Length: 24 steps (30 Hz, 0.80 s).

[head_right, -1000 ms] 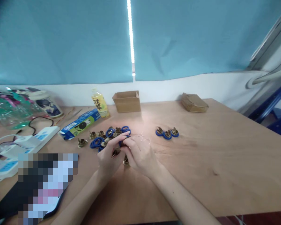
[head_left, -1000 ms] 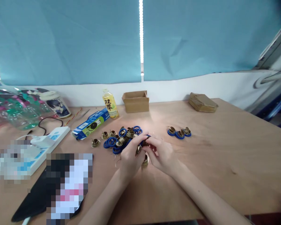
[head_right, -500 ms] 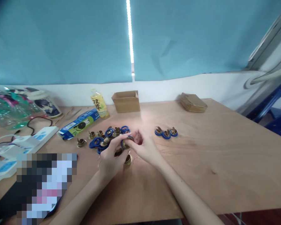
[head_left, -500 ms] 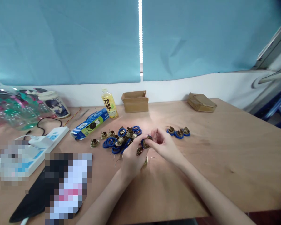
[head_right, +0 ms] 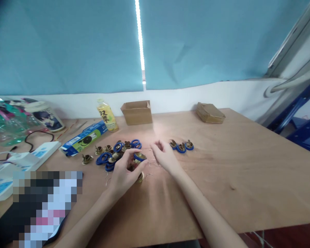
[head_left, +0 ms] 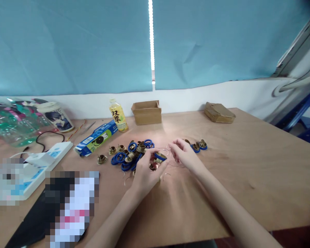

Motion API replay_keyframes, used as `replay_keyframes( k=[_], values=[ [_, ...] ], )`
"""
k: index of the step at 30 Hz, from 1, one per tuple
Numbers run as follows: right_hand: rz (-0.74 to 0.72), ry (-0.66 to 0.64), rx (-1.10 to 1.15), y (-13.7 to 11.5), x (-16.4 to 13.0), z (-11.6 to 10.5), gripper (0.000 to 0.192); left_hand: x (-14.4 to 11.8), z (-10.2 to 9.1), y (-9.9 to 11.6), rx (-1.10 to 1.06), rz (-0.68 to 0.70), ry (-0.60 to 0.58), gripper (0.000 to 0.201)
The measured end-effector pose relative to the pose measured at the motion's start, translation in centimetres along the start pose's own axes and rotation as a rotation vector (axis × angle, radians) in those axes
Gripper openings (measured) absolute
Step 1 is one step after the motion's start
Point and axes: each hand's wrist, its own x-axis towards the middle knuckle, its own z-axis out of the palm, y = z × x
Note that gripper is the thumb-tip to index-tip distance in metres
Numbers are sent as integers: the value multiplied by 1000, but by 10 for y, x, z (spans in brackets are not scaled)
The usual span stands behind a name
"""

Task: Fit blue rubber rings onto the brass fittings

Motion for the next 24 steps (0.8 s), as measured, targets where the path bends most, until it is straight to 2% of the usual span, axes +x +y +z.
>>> replay_keyframes(
  k=[3,5,8,11,13,17,24],
  values=[
    [-91,16,-30,0,-3,3,26,2,-3,3,120,10,1,26],
    [-195,-9,-82,-2,-9,5,21,3,-4,3,177,66,1,25],
    [-306,-141,-187,-7,-19,7,10,3,-3,-1,225,143,-16,34],
    [-325,-274,-253,-8,-24,5,9,0,-2,-6,243,95,-63,46],
    [-332,-317,-274,-6,-24,3,18,-1,-2,-7,269,45,-81,40],
    [-380,-293,-305,-2,-21,1,26,-2,-4,-1,341,15,-92,25],
    [-433,-275,-313,-3,-20,1,27,0,-6,7,269,120,-54,18]
  ],
)
